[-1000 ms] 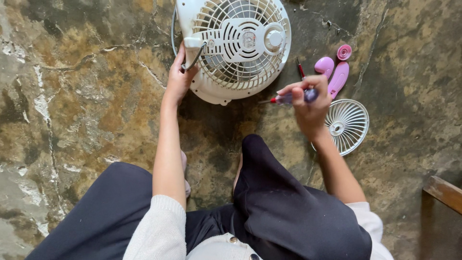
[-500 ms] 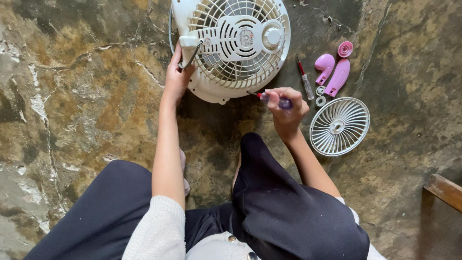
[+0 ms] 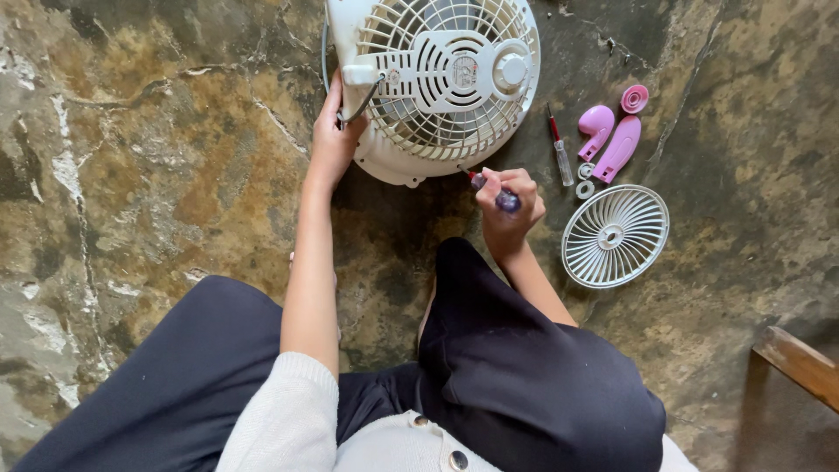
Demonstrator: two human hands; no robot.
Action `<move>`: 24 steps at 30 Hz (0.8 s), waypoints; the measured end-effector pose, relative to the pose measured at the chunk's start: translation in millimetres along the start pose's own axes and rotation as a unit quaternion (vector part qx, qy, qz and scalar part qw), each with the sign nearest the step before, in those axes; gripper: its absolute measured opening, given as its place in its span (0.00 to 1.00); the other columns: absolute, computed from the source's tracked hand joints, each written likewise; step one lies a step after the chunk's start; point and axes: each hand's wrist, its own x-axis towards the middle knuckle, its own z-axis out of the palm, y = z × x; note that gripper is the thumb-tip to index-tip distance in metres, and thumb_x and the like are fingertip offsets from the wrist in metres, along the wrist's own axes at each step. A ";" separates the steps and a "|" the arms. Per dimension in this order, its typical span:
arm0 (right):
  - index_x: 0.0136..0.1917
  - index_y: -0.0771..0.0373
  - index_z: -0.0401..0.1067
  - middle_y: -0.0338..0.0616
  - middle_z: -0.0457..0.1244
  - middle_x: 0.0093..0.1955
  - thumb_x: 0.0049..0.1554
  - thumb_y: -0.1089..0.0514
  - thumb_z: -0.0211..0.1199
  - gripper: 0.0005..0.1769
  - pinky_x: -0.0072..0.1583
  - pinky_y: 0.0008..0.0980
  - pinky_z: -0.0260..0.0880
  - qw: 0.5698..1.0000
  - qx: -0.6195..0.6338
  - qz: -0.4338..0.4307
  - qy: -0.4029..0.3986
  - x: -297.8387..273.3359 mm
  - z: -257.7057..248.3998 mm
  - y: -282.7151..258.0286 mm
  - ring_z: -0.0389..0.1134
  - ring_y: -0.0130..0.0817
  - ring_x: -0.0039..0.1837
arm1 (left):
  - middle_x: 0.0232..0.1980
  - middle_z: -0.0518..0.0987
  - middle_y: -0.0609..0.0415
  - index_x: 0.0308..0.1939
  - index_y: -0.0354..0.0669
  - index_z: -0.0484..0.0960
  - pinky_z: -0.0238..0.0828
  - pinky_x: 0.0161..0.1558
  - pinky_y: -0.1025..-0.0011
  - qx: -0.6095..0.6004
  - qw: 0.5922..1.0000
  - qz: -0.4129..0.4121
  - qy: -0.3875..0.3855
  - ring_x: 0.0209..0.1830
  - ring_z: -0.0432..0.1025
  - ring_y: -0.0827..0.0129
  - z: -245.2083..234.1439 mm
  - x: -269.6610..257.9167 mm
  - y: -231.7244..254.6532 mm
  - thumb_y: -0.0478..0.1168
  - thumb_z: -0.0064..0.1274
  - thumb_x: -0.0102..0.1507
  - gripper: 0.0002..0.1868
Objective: The person sits on the floor and uses a screwdriver to remove screws from the back grill of a white electric fan. They loosen and remove multiple screws, then detach the back grill from the fan body.
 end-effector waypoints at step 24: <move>0.42 0.62 0.59 0.50 0.67 0.47 0.57 0.64 0.66 0.14 0.54 0.47 0.66 0.972 0.019 -0.173 -0.158 14.2 -24.6 52.4 0.62 0.48 0.50 | 0.51 0.80 0.40 0.63 0.38 0.71 0.75 0.52 0.60 0.055 0.977 0.105 -0.179 0.52 0.77 0.48 115.0 -103.6 113.2 0.38 0.56 0.60 0.27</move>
